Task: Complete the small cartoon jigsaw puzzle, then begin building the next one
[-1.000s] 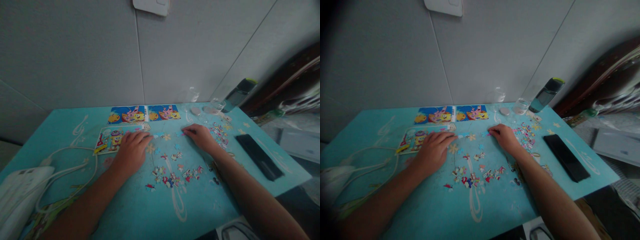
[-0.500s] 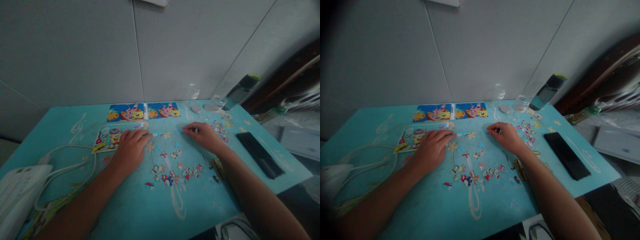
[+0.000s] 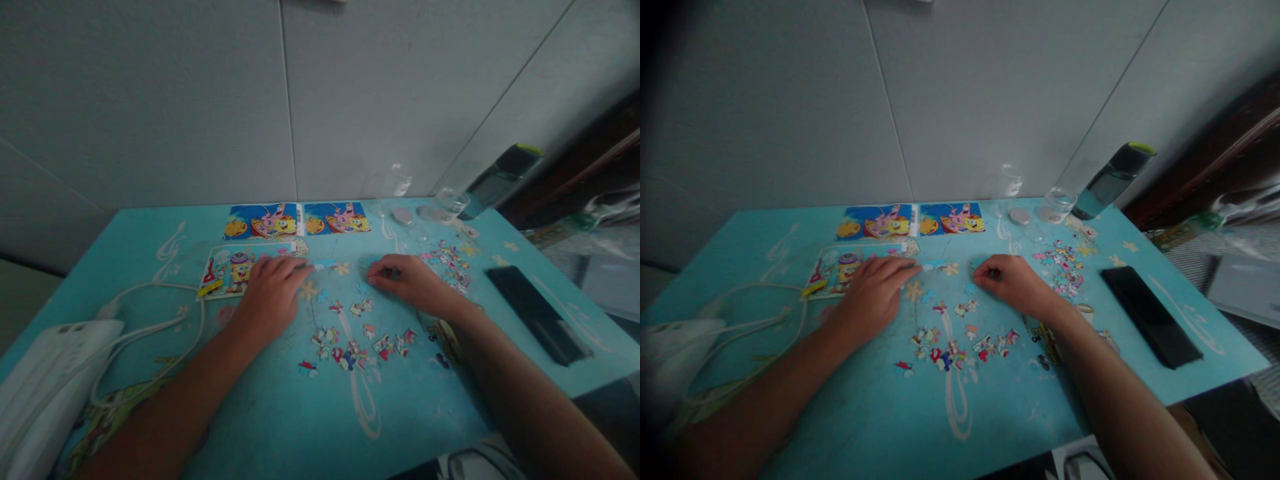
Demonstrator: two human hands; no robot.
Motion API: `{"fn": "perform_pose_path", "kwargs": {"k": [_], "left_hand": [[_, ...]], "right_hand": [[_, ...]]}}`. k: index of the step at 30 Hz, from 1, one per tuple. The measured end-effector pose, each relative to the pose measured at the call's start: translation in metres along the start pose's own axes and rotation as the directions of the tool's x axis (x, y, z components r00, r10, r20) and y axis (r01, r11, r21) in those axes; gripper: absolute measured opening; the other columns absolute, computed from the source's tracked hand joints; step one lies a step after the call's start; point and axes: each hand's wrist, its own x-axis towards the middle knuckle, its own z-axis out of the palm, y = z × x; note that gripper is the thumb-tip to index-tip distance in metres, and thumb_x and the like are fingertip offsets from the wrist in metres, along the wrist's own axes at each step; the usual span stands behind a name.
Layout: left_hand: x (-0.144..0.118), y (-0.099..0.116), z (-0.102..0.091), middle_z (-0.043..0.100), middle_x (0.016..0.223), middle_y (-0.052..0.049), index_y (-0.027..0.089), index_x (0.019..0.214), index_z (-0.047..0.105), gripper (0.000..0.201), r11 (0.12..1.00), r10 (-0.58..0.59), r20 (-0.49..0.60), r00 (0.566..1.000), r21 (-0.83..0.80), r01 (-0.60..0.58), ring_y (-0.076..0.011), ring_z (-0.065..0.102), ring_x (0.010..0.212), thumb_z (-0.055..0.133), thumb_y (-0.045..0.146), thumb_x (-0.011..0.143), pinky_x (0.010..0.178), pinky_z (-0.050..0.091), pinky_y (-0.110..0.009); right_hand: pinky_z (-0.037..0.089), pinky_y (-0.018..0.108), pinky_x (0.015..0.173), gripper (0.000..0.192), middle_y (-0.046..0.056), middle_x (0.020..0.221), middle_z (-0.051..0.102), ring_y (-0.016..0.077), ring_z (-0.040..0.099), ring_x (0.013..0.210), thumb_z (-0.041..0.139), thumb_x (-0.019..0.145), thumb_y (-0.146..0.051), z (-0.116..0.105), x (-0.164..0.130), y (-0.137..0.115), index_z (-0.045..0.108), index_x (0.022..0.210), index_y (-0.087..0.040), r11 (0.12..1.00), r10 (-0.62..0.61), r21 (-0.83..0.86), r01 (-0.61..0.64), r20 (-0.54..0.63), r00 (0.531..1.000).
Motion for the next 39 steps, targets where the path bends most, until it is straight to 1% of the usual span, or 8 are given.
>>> {"fn": "perform_pose_path", "kwargs": {"k": [6, 10, 16, 21, 26, 30, 39], "left_hand": [[0.0, -0.001, 0.0, 0.063, 0.132, -0.007, 0.024, 0.129, 0.063, 0.05, 0.999, 0.019, 0.009, 1.0, 0.039, -0.02, -0.0289, 0.052, 0.124, 0.045, 0.006, 0.085, 0.108, 0.034, -0.055], [-0.001, -0.002, 0.001, 0.062, 0.134, -0.008, 0.024, 0.131, 0.062, 0.052, 0.999, 0.027, 0.003, 1.0, 0.037, -0.027, -0.0288, 0.052, 0.126, 0.045, 0.006, 0.086, 0.109, 0.033, -0.055], [-0.003, -0.005, 0.004, 0.061, 0.137, -0.008, 0.024, 0.134, 0.06, 0.055, 0.999, 0.024, 0.002, 1.0, 0.04, -0.024, -0.0301, 0.052, 0.128, 0.044, 0.007, 0.085, 0.111, 0.031, -0.058], [-0.003, -0.008, 0.005, 0.062, 0.136, -0.007, 0.025, 0.131, 0.062, 0.053, 0.997, 0.048, 0.001, 0.999, 0.06, -0.048, -0.03, 0.053, 0.128, 0.045, 0.008, 0.085, 0.111, 0.031, -0.058], [-0.003, -0.006, 0.003, 0.062, 0.136, -0.007, 0.023, 0.131, 0.062, 0.051, 0.993, 0.056, 0.007, 0.998, 0.103, -0.056, -0.0302, 0.053, 0.128, 0.044, 0.008, 0.086, 0.109, 0.033, -0.058], [-0.003, -0.004, 0.002, 0.063, 0.135, -0.008, 0.022, 0.132, 0.061, 0.051, 0.994, 0.056, 0.006, 0.998, 0.097, -0.057, -0.0303, 0.054, 0.127, 0.043, 0.007, 0.086, 0.109, 0.032, -0.059], [-0.003, -0.002, 0.001, 0.057, 0.14, -0.009, 0.022, 0.13, 0.062, 0.048, 0.996, 0.037, -0.031, 0.999, 0.08, -0.034, -0.0304, 0.053, 0.127, 0.042, 0.007, 0.088, 0.113, 0.029, -0.058]], "right_hand": [[0.048, 0.03, 0.073, 0.015, 0.003, 0.093, 0.075, 0.0169, 0.065, 0.079, 0.062, 0.09, -0.029, -0.002, -0.001, -0.003, 0.075, 0.095, -0.023, 0.999, -0.031, -0.025, 0.031, -0.033, 0.999], [0.049, 0.03, 0.073, 0.016, 0.003, 0.091, 0.075, 0.0168, 0.064, 0.078, 0.062, 0.09, -0.03, -0.002, -0.002, -0.005, 0.075, 0.095, -0.022, 0.999, -0.023, -0.025, 0.021, -0.062, 0.998], [0.049, 0.03, 0.072, 0.017, 0.003, 0.089, 0.074, 0.0158, 0.065, 0.076, 0.062, 0.091, -0.03, -0.002, -0.002, -0.006, 0.075, 0.095, -0.021, 1.0, -0.016, -0.013, 0.015, -0.038, 0.999], [0.048, 0.029, 0.072, 0.015, 0.003, 0.088, 0.074, 0.0153, 0.065, 0.076, 0.062, 0.09, -0.028, -0.002, -0.003, -0.009, 0.074, 0.094, -0.02, 0.999, -0.034, -0.008, 0.034, -0.014, 0.999], [0.048, 0.028, 0.073, 0.016, 0.002, 0.089, 0.074, 0.0148, 0.064, 0.077, 0.061, 0.091, -0.028, -0.001, -0.003, -0.01, 0.075, 0.096, -0.021, 0.999, -0.037, 0.0, 0.037, -0.003, 0.999], [0.047, 0.028, 0.071, 0.015, 0.002, 0.087, 0.074, 0.0148, 0.064, 0.076, 0.062, 0.09, -0.028, 0.0, -0.003, -0.01, 0.075, 0.094, -0.021, 1.0, -0.026, 0.008, 0.026, -0.001, 1.0], [0.048, 0.028, 0.073, 0.015, 0.002, 0.089, 0.073, 0.0147, 0.064, 0.076, 0.061, 0.091, -0.029, -0.001, -0.004, -0.014, 0.074, 0.094, -0.021, 1.0, -0.031, -0.004, 0.031, 0.014, 0.999]]}}
